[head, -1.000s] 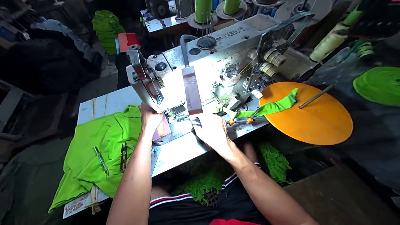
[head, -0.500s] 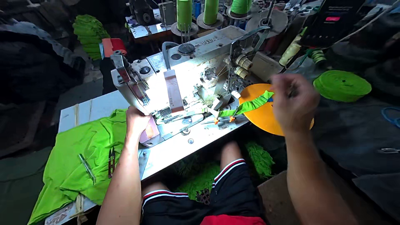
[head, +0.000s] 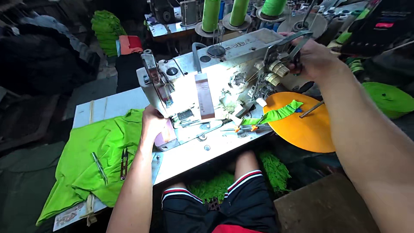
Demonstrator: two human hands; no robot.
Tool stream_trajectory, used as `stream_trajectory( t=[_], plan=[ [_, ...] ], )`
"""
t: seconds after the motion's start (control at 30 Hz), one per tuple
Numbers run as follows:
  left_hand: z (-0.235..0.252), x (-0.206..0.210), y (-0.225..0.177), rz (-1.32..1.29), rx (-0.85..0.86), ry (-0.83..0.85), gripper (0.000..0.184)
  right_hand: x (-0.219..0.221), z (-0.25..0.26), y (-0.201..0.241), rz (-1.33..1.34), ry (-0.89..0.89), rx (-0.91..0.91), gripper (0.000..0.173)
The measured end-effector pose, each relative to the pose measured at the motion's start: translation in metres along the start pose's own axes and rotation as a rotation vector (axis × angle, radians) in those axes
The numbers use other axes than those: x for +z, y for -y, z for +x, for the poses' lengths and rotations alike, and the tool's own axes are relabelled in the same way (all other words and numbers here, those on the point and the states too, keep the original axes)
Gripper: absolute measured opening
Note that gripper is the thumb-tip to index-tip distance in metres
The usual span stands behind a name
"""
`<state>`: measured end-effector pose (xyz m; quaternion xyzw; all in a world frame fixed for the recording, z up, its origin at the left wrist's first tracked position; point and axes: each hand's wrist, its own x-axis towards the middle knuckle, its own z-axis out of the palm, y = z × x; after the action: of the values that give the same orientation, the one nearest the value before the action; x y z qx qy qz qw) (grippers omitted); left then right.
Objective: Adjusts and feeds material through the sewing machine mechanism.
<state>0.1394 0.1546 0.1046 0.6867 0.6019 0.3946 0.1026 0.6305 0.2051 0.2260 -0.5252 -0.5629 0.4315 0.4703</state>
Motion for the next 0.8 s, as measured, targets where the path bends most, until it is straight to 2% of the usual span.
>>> stream_trajectory(
  t=[0.1,0.17,0.27,0.4,0.5,0.63,0.7,0.8],
  plan=[
    [0.001,-0.003,0.004,-0.019,-0.023,0.065,0.032,-0.002,0.001,-0.005,0.053,0.064,-0.075,0.031],
    [0.000,-0.004,0.004,-0.001,-0.070,0.083,0.034,0.003,0.001,0.001,-0.007,0.014,-0.062,0.032],
    [0.001,-0.005,0.001,0.065,-0.088,0.100,0.034,0.010,0.007,0.004,-0.091,-0.121,0.046,0.047],
    [0.002,-0.002,0.006,0.148,-0.047,0.145,0.033,0.012,0.012,0.007,-0.156,-0.246,0.125,0.048],
    [0.002,0.003,0.015,0.198,-0.001,0.125,0.043,0.011,0.020,0.013,-0.293,-0.262,0.170,0.049],
    [0.001,0.003,0.012,0.201,-0.022,0.127,0.045,0.018,0.029,0.031,-0.369,-0.242,0.272,0.046],
    [0.000,0.005,0.013,0.193,-0.021,0.107,0.042,0.019,0.024,0.026,-0.304,-0.279,0.198,0.041],
    [0.000,0.007,0.014,0.201,0.048,0.080,0.035,0.011,0.001,0.007,-0.104,-0.144,-0.033,0.027]
  ],
)
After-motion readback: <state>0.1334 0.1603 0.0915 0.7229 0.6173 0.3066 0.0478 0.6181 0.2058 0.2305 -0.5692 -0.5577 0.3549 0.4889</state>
